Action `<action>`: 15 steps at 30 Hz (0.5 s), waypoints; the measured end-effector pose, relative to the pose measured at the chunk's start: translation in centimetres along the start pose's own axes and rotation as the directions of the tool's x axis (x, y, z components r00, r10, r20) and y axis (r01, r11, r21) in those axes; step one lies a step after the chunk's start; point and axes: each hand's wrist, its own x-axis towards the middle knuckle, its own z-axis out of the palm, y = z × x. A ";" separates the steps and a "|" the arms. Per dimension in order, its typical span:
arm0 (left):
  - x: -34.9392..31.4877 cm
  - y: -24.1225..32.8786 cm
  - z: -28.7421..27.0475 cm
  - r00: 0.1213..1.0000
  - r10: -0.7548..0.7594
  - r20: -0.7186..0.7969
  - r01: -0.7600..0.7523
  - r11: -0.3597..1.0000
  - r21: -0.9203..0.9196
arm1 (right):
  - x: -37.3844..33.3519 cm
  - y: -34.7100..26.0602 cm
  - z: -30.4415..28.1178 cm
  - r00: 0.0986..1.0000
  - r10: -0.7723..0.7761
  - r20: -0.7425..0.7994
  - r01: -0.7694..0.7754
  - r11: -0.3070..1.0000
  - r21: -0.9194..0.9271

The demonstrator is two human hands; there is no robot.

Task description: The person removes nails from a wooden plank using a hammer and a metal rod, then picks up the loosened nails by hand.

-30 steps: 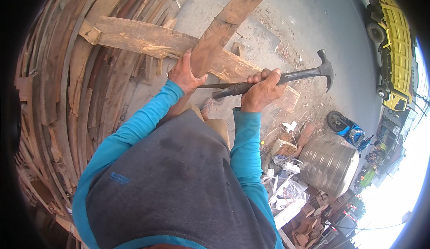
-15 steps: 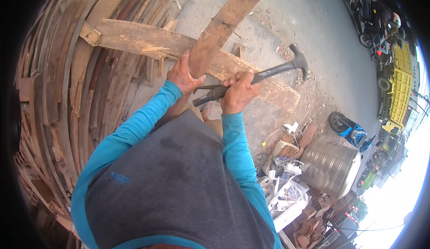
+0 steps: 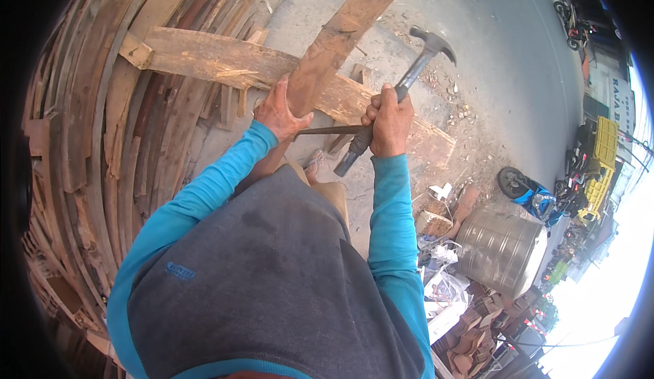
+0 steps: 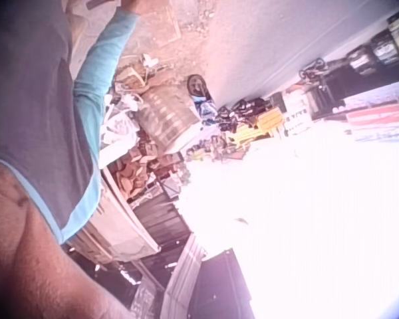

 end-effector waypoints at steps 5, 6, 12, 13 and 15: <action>0.0 -1.1 0.5 0.996 0.053 -0.076 -0.053 0.999 0.000 | -0.6 -1.2 -2.6 0.994 0.084 0.071 -0.086 0.996 0.028; -0.1 -0.8 0.3 0.997 0.039 -0.060 -0.039 0.999 -0.001 | -0.8 -1.4 -2.5 0.998 -0.051 -0.036 0.052 0.998 0.032; 0.0 -0.4 0.5 0.999 0.016 -0.037 -0.015 1.000 0.012 | -0.2 -0.5 0.0 0.897 -0.365 -0.249 0.372 0.928 -0.016; 0.0 -0.4 0.5 0.999 0.024 -0.031 -0.024 1.000 0.008 | -0.8 1.1 1.0 0.937 -0.293 -0.190 0.285 0.956 -0.067; 0.0 -0.7 0.5 0.998 0.044 -0.041 -0.044 0.999 -0.001 | -1.8 1.9 2.3 0.994 0.086 0.069 -0.066 0.965 -0.256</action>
